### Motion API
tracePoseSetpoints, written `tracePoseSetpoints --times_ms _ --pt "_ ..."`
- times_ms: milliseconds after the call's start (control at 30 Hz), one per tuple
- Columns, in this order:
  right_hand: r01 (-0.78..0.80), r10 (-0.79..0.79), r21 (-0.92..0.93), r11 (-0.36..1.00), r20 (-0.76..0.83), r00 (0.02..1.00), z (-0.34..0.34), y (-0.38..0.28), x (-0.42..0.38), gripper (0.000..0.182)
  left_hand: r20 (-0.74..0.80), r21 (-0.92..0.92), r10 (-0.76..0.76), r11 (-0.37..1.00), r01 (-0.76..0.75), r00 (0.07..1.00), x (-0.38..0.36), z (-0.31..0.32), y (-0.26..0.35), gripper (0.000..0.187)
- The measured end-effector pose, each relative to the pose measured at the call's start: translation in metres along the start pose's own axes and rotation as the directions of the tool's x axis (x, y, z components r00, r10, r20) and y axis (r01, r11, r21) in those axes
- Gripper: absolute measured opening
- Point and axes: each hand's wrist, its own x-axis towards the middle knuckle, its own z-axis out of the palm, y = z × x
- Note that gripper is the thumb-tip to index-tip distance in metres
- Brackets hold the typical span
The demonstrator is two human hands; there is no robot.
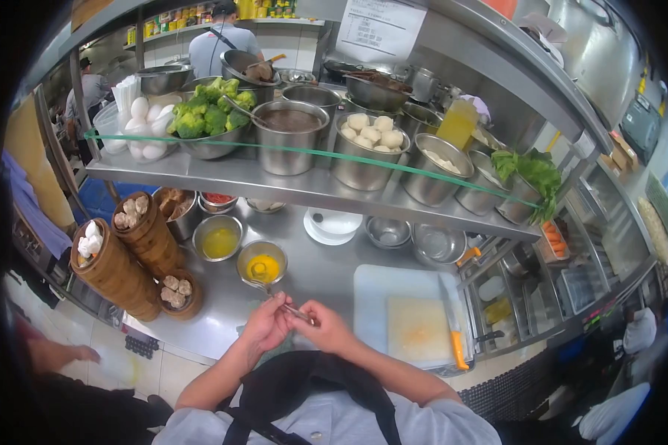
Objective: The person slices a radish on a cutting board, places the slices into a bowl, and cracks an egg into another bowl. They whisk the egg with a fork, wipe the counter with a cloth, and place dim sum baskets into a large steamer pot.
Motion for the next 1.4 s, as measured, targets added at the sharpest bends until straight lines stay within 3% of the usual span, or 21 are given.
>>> tracePoseSetpoints --times_ms 33,167,267,333,367,433,467,533,567,633,733,767,800,833,900,1067,1133,1167,1233,1333,1400 --pt "0.100 -0.104 -0.192 0.976 -0.014 0.994 0.004 0.000 -0.001 0.022 -0.007 -0.075 -0.008 0.997 0.007 1.000 0.001 -0.003 -0.003 0.022" --pt "0.028 -0.036 -0.313 0.949 -0.020 0.999 0.006 -0.014 0.003 0.019 -0.037 -0.090 -0.026 0.996 0.022 0.999 -0.008 0.008 0.002 0.020" --pt "0.137 -0.155 -0.382 0.914 -0.018 0.988 -0.003 -0.001 0.011 0.018 0.049 0.028 -0.064 0.998 0.063 0.997 -0.017 0.009 0.002 0.021" --pt "0.238 -0.331 -0.628 0.741 -0.033 0.943 -0.014 -0.013 0.015 0.015 0.020 0.473 -0.194 0.866 0.161 0.981 -0.016 -0.015 -0.006 0.022" --pt "0.241 -0.331 -0.630 0.738 -0.028 0.943 -0.019 -0.009 0.015 0.015 0.021 0.470 -0.189 0.868 0.157 0.982 -0.015 -0.032 -0.012 0.022" --pt "0.290 -0.425 -0.694 0.659 -0.026 0.905 -0.030 0.010 0.017 0.012 -0.023 0.922 -0.193 0.376 0.095 0.981 -0.012 -0.069 -0.024 0.029" --pt "0.292 -0.421 -0.693 0.659 -0.018 0.907 -0.033 0.026 0.017 0.012 -0.025 0.918 -0.190 0.384 0.098 0.981 -0.007 -0.088 -0.025 0.029" --pt "0.115 -0.167 -0.804 0.584 0.021 0.986 -0.037 0.057 0.016 0.014 -0.051 0.703 -0.211 0.686 0.186 0.976 -0.009 -0.109 -0.027 0.032" --pt "0.124 -0.147 -0.801 0.586 0.045 0.988 -0.040 0.069 0.017 0.014 -0.102 0.633 -0.179 0.748 0.202 0.979 -0.012 -0.112 -0.026 0.029" --pt "0.076 -0.209 -0.821 0.565 -0.054 0.976 -0.045 0.079 0.018 0.018 -0.186 0.491 -0.081 0.856 0.164 0.979 -0.009 -0.090 -0.007 0.024" --pt "-0.039 -0.122 -0.621 0.783 -0.215 0.969 -0.035 0.044 0.046 0.018 -0.356 0.247 0.095 0.969 -0.004 0.930 0.001 -0.092 -0.002 0.025" --pt "-0.074 -0.081 -0.534 0.842 -0.261 0.962 -0.034 0.041 0.061 0.018 -0.386 0.259 0.197 0.961 -0.099 0.901 0.013 -0.101 -0.001 0.024" --pt "-0.020 -0.099 -0.493 0.870 -0.215 0.972 -0.031 0.036 0.077 0.018 -0.408 0.282 0.297 0.940 -0.190 0.863 0.022 -0.108 0.000 0.023" --pt "0.034 -0.125 -0.447 0.894 -0.177 0.976 -0.027 0.030 0.092 0.019 -0.423 0.278 0.293 0.943 -0.185 0.858 0.029 -0.109 0.007 0.023" --pt "0.012 -0.095 -0.483 0.876 -0.147 0.985 -0.016 0.021 0.121 0.021 -0.533 0.277 0.379 0.923 -0.268 0.757 0.042 -0.109 0.016 0.024" --pt "0.045 -0.102 -0.605 0.795 -0.061 0.993 0.000 0.065 0.169 0.027 -0.501 0.312 0.440 0.895 -0.319 0.745 0.056 -0.110 0.010 0.024" --pt "-0.119 0.107 -0.451 0.884 -0.053 0.993 -0.005 0.067 0.180 0.029 -0.493 0.296 0.455 0.889 -0.349 0.742 0.056 -0.108 0.014 0.023" --pt "-0.117 0.109 -0.452 0.884 -0.043 0.993 -0.009 0.069 0.182 0.029 -0.486 0.302 0.454 0.889 -0.344 0.746 0.056 -0.108 0.014 0.021" --pt "-0.318 0.292 -0.202 0.926 -0.149 0.945 -0.011 0.058 0.179 0.030 -0.483 0.307 0.449 0.891 -0.335 0.751 0.056 -0.107 0.014 0.019" --pt "-0.342 0.343 -0.105 0.934 -0.004 0.939 -0.021 0.083 0.183 0.032 -0.473 0.355 0.442 0.887 -0.295 0.762 0.060 -0.105 0.014 0.014" --pt "-0.303 0.301 -0.029 0.952 -0.075 0.951 -0.023 0.092 0.182 0.030 -0.455 0.388 0.449 0.877 -0.283 0.769 0.062 -0.103 0.015 0.014"
